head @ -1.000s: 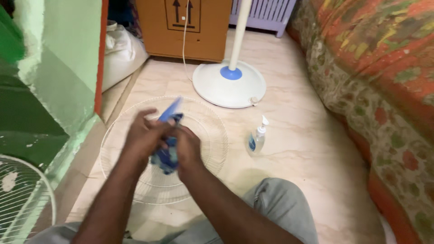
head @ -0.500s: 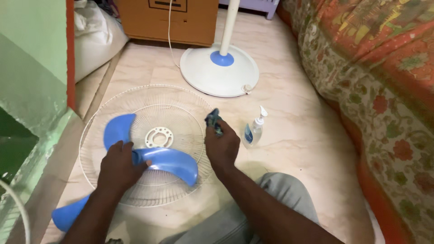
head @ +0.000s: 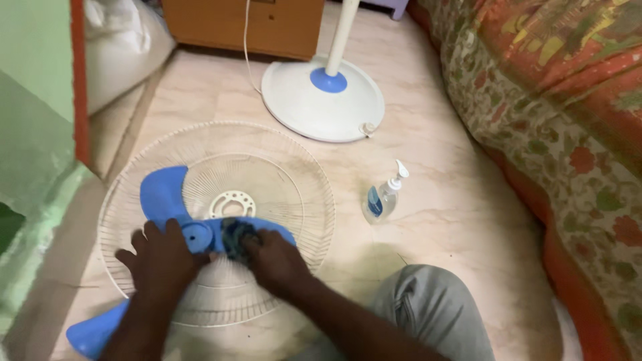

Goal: The person cleans blue fan blades by hand using a cloth. They apply a liquid cleaner from a bottle to the cloth and wipe the surface of each blade and the central hub while sitting on the floor.

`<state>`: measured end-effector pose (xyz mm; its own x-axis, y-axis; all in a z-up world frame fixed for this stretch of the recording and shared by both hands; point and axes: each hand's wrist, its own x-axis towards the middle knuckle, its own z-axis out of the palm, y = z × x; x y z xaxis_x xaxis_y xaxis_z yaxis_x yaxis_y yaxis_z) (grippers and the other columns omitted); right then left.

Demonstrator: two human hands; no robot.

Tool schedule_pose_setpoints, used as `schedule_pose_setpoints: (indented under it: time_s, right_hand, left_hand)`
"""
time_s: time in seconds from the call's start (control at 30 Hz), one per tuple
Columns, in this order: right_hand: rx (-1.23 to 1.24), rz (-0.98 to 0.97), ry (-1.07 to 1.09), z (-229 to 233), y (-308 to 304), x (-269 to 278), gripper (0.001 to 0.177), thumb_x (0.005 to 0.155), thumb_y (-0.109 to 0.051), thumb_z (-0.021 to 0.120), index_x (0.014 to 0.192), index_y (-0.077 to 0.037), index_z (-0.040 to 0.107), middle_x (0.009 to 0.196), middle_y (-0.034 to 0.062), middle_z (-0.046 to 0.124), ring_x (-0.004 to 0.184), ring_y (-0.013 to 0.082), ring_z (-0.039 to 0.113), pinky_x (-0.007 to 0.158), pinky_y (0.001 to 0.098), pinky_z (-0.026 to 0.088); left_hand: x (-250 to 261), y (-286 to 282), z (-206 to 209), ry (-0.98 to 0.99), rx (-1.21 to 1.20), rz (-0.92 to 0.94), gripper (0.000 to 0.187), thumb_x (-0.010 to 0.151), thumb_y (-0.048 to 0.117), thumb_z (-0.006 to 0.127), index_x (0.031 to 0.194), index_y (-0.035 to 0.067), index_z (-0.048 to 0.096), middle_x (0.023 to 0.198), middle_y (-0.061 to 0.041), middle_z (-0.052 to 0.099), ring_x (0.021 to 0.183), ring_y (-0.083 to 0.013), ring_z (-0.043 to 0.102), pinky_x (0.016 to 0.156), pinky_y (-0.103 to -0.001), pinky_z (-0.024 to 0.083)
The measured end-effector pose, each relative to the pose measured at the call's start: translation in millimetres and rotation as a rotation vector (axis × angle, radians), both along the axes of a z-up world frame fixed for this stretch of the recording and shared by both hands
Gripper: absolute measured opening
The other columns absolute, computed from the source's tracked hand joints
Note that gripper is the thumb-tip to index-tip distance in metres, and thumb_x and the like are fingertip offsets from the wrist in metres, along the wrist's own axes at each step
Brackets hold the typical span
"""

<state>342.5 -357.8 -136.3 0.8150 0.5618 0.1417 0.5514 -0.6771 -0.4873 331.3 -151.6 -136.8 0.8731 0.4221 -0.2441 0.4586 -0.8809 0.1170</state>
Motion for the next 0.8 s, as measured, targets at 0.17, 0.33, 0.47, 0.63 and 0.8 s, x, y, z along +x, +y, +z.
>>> schedule_pose_setpoints:
  time_s: [0.17,0.33,0.47,0.63,0.8]
  right_hand:
    - [-0.107,-0.122,0.013,7,-21,33,0.028,0.083,-0.01,0.069,0.11,-0.005,0.071,0.112,0.0239,0.064,0.103,0.0433,0.06,0.088,0.0517,0.051]
    - [0.019,-0.445,-0.001,-2,-25,51,0.032,0.077,-0.01,0.069,0.109,-0.006,0.072,0.106,0.0242,0.064,0.102,0.0437,0.061,0.09,0.0532,0.05]
    - [0.185,-0.379,-0.041,-32,6,39,0.034,0.077,-0.008,0.067,0.111,0.0,0.068,0.107,0.0277,0.06,0.096,0.0462,0.06,0.083,0.0552,0.05]
    - [0.346,-0.332,0.0,-33,20,35,0.033,0.089,-0.014,0.065,0.12,-0.001,0.066,0.105,0.0249,0.061,0.094,0.0421,0.062,0.082,0.0517,0.052]
    - [-0.013,-0.038,0.007,-7,-32,76,0.038,0.078,-0.018,0.069,0.113,-0.004,0.072,0.102,0.0256,0.063,0.088,0.0438,0.064,0.076,0.0534,0.054]
  left_hand:
    - [22,-5,-8,-0.397,-0.438,-0.058,0.099,0.06,0.046,0.091,0.141,0.006,0.051,0.129,-0.03,0.054,0.105,-0.0448,0.066,0.086,-0.05,0.058]
    - [18,-37,-5,-0.279,-0.373,0.233,0.091,0.072,0.058,0.088,0.123,-0.008,0.053,0.112,-0.03,0.065,0.102,-0.0464,0.069,0.083,-0.052,0.058]
    - [19,-36,-16,-0.144,-0.346,0.02,0.067,0.077,0.057,0.081,0.117,0.005,0.063,0.11,-0.02,0.074,0.109,-0.0413,0.07,0.091,-0.053,0.056]
    - [28,-21,-61,-0.356,-0.487,0.006,0.086,0.074,0.05,0.081,0.136,0.0,0.049,0.113,-0.028,0.071,0.104,-0.0453,0.072,0.088,-0.053,0.058]
    - [32,-26,-71,-0.23,-0.694,0.069,0.098,0.076,0.051,0.078,0.157,0.016,0.034,0.121,-0.027,0.07,0.113,-0.0471,0.069,0.095,-0.052,0.056]
